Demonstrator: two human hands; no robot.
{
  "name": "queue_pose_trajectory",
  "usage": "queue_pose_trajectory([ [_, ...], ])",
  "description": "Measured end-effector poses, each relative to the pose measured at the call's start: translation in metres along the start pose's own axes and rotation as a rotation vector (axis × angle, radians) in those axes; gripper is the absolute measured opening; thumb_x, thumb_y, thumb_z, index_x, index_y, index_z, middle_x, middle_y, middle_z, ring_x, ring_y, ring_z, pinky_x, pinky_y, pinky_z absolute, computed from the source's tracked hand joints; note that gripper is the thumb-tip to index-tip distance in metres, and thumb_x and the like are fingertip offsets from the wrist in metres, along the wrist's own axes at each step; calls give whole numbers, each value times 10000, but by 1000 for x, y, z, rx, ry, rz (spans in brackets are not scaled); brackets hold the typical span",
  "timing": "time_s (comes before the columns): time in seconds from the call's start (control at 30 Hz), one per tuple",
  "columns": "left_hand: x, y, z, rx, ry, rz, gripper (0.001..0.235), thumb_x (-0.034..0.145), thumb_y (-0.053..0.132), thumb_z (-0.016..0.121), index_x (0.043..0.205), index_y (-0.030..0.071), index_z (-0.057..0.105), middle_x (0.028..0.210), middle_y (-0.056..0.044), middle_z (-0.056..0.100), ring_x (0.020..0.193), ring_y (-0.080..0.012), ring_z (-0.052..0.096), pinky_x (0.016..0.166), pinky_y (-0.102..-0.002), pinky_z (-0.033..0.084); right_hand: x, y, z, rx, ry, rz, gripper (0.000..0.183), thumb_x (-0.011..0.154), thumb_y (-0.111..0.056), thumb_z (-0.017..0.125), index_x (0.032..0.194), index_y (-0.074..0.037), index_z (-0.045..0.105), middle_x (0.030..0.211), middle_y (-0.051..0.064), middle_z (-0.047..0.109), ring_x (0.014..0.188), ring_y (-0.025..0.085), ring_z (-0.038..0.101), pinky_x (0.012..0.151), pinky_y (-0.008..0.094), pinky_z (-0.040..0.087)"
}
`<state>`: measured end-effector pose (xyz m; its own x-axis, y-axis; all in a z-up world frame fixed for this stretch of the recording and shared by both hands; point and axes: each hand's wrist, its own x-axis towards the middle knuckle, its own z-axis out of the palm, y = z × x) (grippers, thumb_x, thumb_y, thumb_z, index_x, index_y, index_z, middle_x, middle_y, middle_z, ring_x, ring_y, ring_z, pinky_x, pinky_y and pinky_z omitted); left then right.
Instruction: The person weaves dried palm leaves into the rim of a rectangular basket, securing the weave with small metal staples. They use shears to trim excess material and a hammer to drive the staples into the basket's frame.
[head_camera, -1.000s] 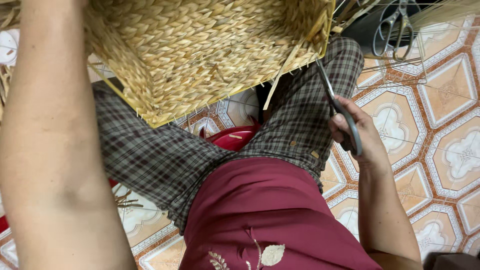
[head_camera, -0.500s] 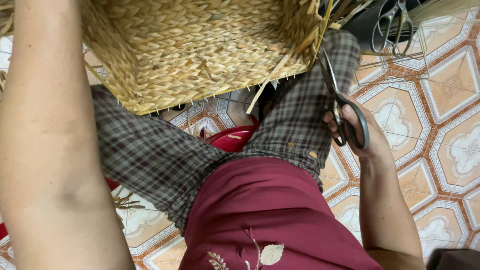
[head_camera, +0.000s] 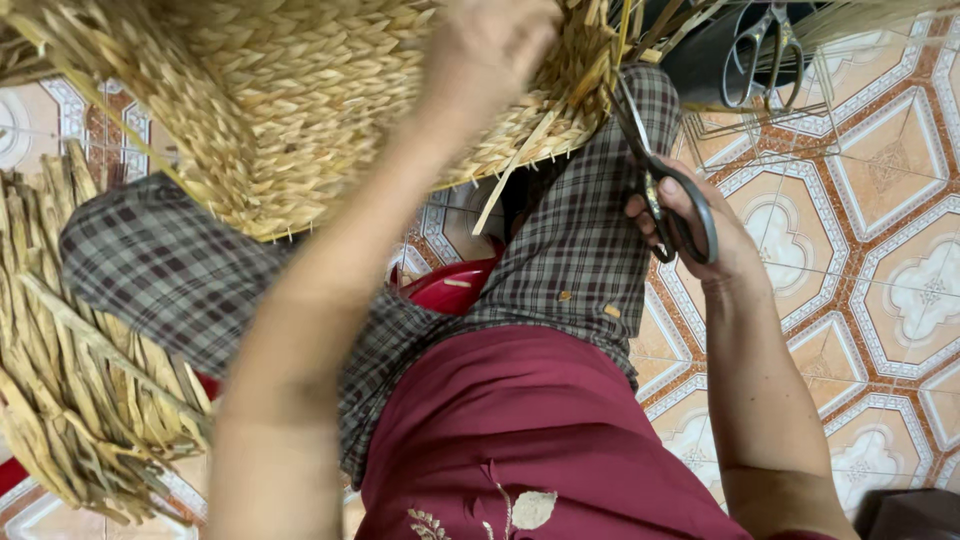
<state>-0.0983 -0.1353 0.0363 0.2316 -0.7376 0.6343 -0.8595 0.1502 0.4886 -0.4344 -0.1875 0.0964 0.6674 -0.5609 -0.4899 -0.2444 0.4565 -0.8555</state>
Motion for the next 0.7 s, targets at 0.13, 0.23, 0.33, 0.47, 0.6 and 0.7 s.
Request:
queue_pose_trajectory([
  [0.13, -23, 30, 95, -122, -73, -183, 407, 860, 431, 777, 1066, 88, 702, 927, -58, 727, 876, -233, 668, 731, -429, 546, 1, -6, 9, -47, 60, 4, 763, 904, -502, 735, 1468, -20, 557, 928, 76, 698, 760, 118, 631, 620, 237, 498],
  [0.23, -30, 38, 108, -304, -555, -759, 216, 953, 397, 696, 1009, 188, 681, 887, 55, 693, 801, -152, 675, 728, -325, 539, 4, -9, 13, -65, 79, 5, 758, 900, -504, 733, 1460, -22, 562, 917, 77, 698, 754, 116, 636, 607, 236, 495],
  [0.33, -28, 33, 95, -215, -351, -614, 226, 888, 393, 776, 868, 178, 709, 785, 31, 669, 779, -149, 631, 711, -321, 513, 9, -11, 13, -68, 81, 1, 751, 899, -506, 724, 1452, -25, 561, 913, 73, 699, 738, 111, 632, 589, 235, 486],
  [0.47, -24, 39, 72, -224, -235, -481, 237, 863, 383, 800, 809, 167, 722, 785, 5, 633, 728, -159, 616, 611, -350, 494, 23, -13, 12, -32, 29, -6, 721, 922, -506, 717, 1431, -19, 564, 889, 69, 683, 694, 108, 591, 572, 239, 468],
  [0.6, -24, 50, 61, -257, -231, -523, 245, 885, 370, 787, 833, 141, 720, 763, -1, 644, 682, -149, 631, 608, -366, 490, 22, -17, 14, -28, 18, -2, 705, 941, -506, 715, 1428, -19, 566, 854, 65, 645, 658, 103, 549, 552, 237, 438],
  [0.7, -23, 49, 62, -299, -214, -551, 248, 905, 368, 766, 829, 138, 715, 772, 5, 674, 661, -145, 655, 597, -351, 507, 12, -18, 15, -39, 13, -22, 704, 944, -502, 715, 1431, -17, 567, 853, 71, 634, 644, 105, 548, 537, 235, 425],
])
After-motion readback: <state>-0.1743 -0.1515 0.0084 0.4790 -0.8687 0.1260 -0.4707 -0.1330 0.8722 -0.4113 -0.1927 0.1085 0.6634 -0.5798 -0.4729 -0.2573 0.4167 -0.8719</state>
